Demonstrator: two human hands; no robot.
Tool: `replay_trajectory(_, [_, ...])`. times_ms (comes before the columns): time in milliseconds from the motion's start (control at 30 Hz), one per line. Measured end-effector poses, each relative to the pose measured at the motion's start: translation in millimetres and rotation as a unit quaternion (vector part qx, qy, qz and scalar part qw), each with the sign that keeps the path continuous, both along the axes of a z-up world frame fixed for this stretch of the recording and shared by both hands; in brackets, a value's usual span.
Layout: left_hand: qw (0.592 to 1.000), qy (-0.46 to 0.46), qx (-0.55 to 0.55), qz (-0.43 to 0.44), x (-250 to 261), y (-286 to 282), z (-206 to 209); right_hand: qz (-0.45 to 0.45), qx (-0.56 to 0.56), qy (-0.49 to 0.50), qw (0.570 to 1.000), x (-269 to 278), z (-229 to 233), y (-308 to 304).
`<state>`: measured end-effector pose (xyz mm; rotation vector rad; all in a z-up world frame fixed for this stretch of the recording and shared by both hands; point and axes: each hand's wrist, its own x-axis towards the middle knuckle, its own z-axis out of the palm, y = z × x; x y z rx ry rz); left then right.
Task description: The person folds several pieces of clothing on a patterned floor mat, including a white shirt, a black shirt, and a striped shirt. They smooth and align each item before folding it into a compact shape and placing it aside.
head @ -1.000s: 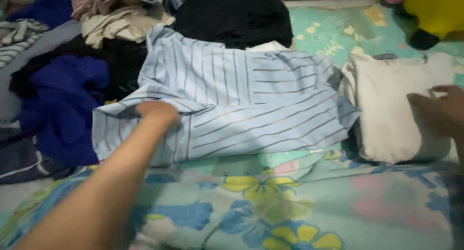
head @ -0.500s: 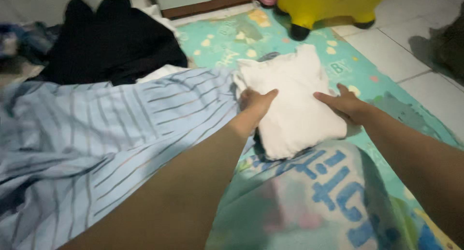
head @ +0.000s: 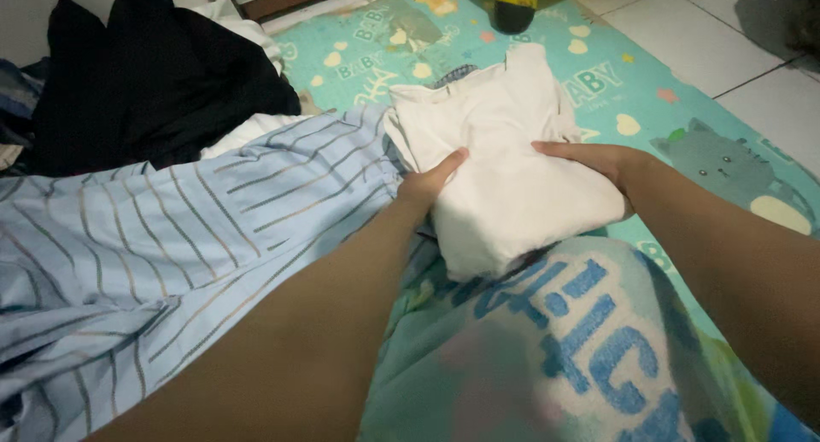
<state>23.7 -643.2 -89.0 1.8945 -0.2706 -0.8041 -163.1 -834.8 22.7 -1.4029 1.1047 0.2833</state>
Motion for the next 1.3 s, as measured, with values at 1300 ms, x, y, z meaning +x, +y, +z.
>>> replay_trajectory(1300, [0.670,-0.591,0.129,-0.431,-100,-106,64,0.209,-0.612,0.005,0.763,-2,-46,-79])
